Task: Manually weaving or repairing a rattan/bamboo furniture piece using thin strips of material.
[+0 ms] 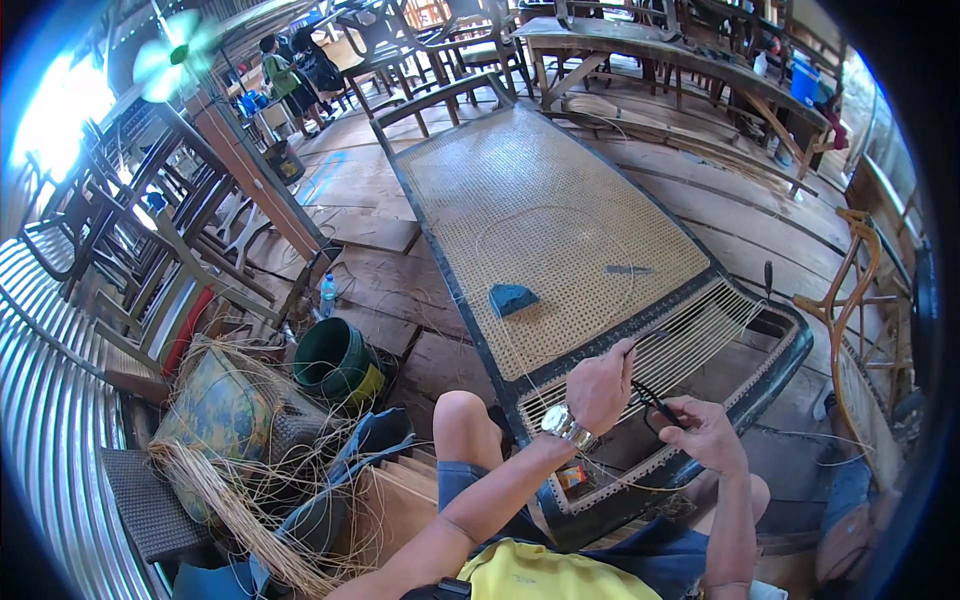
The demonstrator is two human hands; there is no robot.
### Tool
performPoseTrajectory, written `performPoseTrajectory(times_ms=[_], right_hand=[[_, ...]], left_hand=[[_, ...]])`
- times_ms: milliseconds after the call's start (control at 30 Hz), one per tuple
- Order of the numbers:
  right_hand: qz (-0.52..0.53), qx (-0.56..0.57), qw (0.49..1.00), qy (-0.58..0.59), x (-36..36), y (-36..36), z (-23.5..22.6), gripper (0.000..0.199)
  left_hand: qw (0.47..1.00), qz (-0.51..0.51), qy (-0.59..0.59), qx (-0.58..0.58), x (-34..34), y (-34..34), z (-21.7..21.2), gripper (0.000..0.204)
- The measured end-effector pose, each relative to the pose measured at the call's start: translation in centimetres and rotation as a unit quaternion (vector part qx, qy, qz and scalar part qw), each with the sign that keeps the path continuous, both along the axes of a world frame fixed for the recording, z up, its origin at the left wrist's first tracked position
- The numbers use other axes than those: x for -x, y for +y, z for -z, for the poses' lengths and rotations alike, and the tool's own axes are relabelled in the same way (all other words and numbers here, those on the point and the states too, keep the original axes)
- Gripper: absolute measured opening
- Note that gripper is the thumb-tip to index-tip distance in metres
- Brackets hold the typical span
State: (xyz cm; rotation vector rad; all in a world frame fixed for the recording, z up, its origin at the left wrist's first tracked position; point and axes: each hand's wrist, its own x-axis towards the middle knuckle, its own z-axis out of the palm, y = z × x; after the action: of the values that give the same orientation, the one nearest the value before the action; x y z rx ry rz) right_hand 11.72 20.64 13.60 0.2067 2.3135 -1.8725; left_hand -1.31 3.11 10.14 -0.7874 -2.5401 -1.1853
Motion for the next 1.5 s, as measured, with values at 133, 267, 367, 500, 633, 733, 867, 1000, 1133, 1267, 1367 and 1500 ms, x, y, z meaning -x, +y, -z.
performPoseTrajectory(times_ms=[133,267,367,500,633,733,867,1000,1133,1267,1367,1500], right_hand=[[0.071,-0.307,0.923,0.219,0.5,0.3,2.3,0.022],[0.116,-0.351,0.882,0.294,2.4,0.6,1.3,0.017],[0.154,-0.328,0.883,0.299,2.3,1.3,0.5,0.020],[0.211,-0.330,0.866,0.311,1.3,1.8,0.8,0.018],[0.244,-0.292,0.857,0.348,0.5,2.0,0.5,0.015],[0.287,-0.198,0.873,0.341,-0.2,1.5,-0.7,0.008],[0.284,-0.203,0.855,0.383,-1.2,1.2,-3.6,0.008],[0.292,-0.133,0.854,0.410,-2.9,1.2,-6.1,0.015],[0.261,-0.276,0.769,0.514,-4.9,1.1,-9.9,0.011],[0.214,-0.278,0.763,0.543,-6.8,-0.5,-11.5,0.028],[0.164,-0.204,0.766,0.587,-7.3,-2.2,-12.5,0.036],[0.161,-0.159,0.781,0.583,-8.2,-3.6,-13.9,0.035]], left_hand=[[0.991,0.063,-0.078,-0.088,-0.3,0.4,0.6,0.020],[0.869,0.229,-0.292,-0.328,2.1,-0.6,1.5,0.014],[0.820,0.293,-0.349,-0.345,2.7,-1.3,-0.9,0.014],[0.756,0.323,-0.447,-0.353,2.3,-1.2,-2.5,0.012],[0.787,0.350,-0.408,-0.301,2.1,-1.4,-3.1,0.015],[0.801,0.359,-0.362,-0.315,1.7,-2.0,-3.7,0.015],[0.837,0.366,-0.261,-0.313,1.1,-2.6,-5.7,0.021],[0.858,0.364,-0.195,-0.306,-0.1,-3.0,-8.3,0.026],[0.847,0.376,-0.141,-0.348,-2.7,-3.7,-12.6,0.013],[0.851,0.342,-0.024,-0.398,-5.1,-4.8,-14.9,0.018],[0.874,0.317,0.068,-0.362,-6.2,-7.1,-15.0,0.030],[0.772,0.435,-0.104,-0.452,-6.3,-10.3,-15.7,0.027]])
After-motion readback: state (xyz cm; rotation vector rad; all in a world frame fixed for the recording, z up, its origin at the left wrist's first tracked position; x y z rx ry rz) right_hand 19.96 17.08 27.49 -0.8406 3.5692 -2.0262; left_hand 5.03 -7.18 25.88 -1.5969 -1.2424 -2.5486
